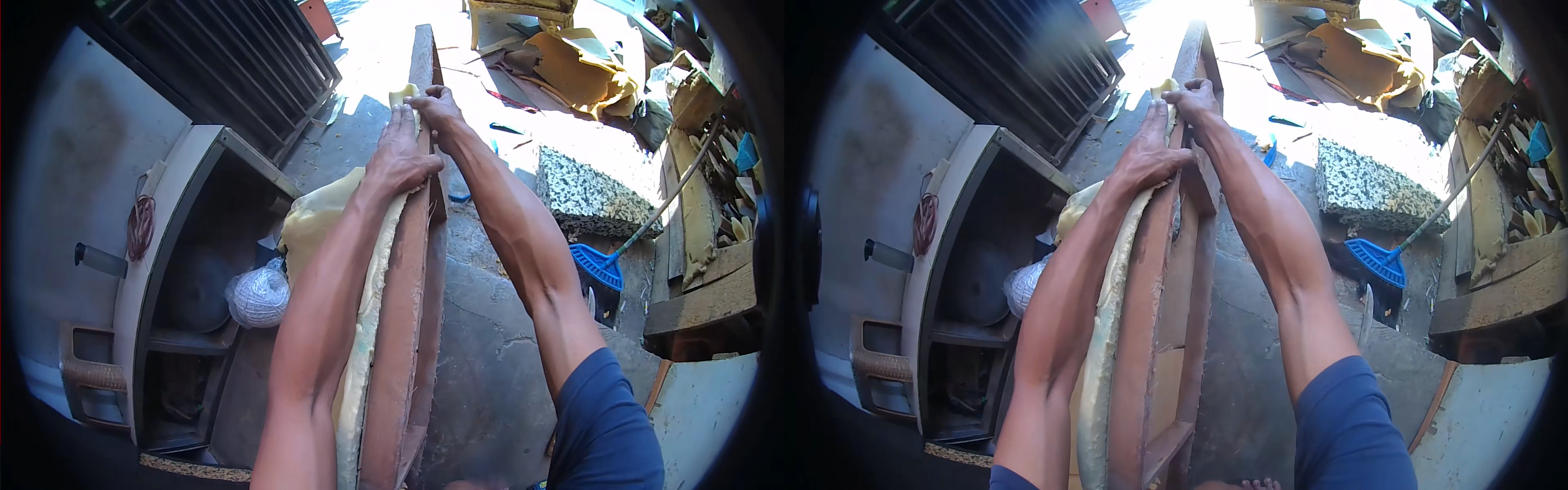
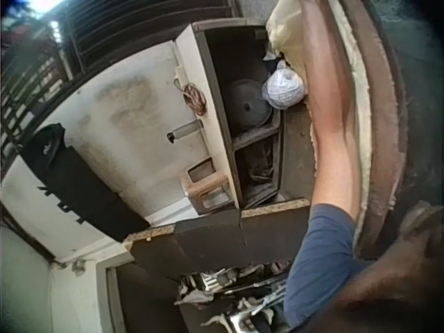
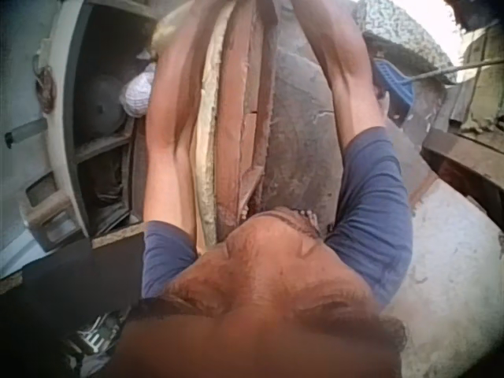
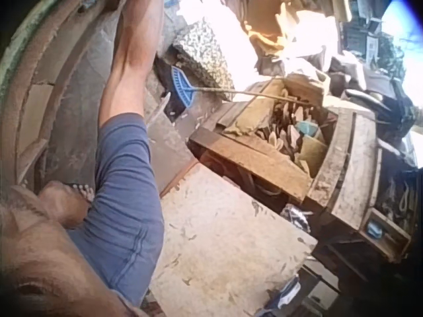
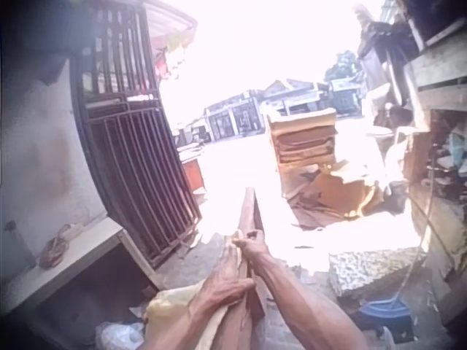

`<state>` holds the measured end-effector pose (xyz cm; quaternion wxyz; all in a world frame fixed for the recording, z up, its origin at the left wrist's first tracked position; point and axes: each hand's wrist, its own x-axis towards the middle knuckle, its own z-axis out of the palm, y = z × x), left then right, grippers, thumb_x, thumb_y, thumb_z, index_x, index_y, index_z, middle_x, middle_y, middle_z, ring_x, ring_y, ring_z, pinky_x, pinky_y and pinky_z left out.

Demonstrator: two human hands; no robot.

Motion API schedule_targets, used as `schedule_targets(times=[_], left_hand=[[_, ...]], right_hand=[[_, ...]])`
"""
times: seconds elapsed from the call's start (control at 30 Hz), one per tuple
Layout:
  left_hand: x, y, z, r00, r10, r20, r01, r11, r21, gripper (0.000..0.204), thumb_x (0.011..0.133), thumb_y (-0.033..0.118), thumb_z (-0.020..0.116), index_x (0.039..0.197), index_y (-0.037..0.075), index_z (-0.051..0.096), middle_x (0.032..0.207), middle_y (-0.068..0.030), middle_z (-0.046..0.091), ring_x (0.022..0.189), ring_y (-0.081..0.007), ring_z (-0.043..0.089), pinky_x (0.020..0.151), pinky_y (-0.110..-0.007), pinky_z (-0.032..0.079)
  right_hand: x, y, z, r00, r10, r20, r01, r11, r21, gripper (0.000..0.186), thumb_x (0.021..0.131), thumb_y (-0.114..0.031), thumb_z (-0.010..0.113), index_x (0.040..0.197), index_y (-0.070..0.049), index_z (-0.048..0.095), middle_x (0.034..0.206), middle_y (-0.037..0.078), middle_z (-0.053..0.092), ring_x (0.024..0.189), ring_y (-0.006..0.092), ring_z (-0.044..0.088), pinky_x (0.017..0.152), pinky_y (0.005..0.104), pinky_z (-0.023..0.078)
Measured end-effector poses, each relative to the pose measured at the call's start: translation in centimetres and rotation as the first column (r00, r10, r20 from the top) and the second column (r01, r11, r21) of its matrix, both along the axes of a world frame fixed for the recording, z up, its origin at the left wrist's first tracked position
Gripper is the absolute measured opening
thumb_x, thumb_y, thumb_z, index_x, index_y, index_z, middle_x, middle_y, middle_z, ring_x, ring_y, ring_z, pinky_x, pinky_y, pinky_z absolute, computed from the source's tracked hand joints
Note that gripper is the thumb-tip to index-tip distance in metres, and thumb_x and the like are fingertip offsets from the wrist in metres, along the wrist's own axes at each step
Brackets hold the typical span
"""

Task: The person positions foam padding onto a wooden frame and secures it using a pneumatic staple gun, followed by a hammer and a knife for trimming.

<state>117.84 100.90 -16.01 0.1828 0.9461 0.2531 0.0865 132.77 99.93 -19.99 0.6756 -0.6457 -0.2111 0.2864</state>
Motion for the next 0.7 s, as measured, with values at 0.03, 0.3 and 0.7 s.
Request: schedule_targets(times=[0.03, 0.3, 0.7], left_hand=[[0.5, -0.6, 0.6, 0.999, 0.031, -0.039, -0.032, 0.999, -0.042, 0.111, 0.075, 0.038, 0.067, 0.159, -0.008, 0.012, 0.166, -0.0298, 0.013, 0.156, -0.0366, 0.013, 0.127, -0.035, 0.015], [1.1, -2.3, 0.0, 0.992, 0.062, -0.108, -0.052, 0.994, 0.094, 0.097, 0.08, 0.027, 0.059, 0.158, -0.008, 0.014, 0.166, -0.0273, 0.015, 0.154, -0.038, 0.02, 0.127, -0.042, 0.019], [-3.5, -3.0, 0.3, 0.988, 0.035, -0.149, -0.005, 0.981, 0.195, 0.094, 0.082, 0.027, 0.058, 0.16, -0.001, 0.014, 0.168, -0.0252, 0.01, 0.152, -0.0383, 0.026, 0.124, -0.039, 0.028]], right_hand=[[-0.1, -0.8, 0.8, 0.997, 0.021, -0.073, -0.021, 1.0, -0.002, 0.074, 0.081, -0.035, 0.082, 0.136, -0.002, 0.045, 0.126, 0.021, 0.059, 0.111, 0.032, 0.062, 0.089, 0.0442, 0.055], [-7.5, -26.0, -4.3, 0.993, -0.119, -0.024, 0.12, 0.993, 0.022, 0.039, 0.099, -0.027, 0.065, 0.125, 0.001, 0.058, 0.111, 0.012, 0.064, 0.091, 0.016, 0.065, 0.07, 0.0301, 0.058], [-30.1, -69.7, -11.6, 0.936, 0.314, 0.158, 0.062, 0.297, -0.953, 0.029, 0.089, -0.022, 0.069, 0.105, 0.0, 0.058, 0.098, 0.021, 0.065, 0.094, 0.0393, 0.064, 0.084, 0.0491, 0.051]])
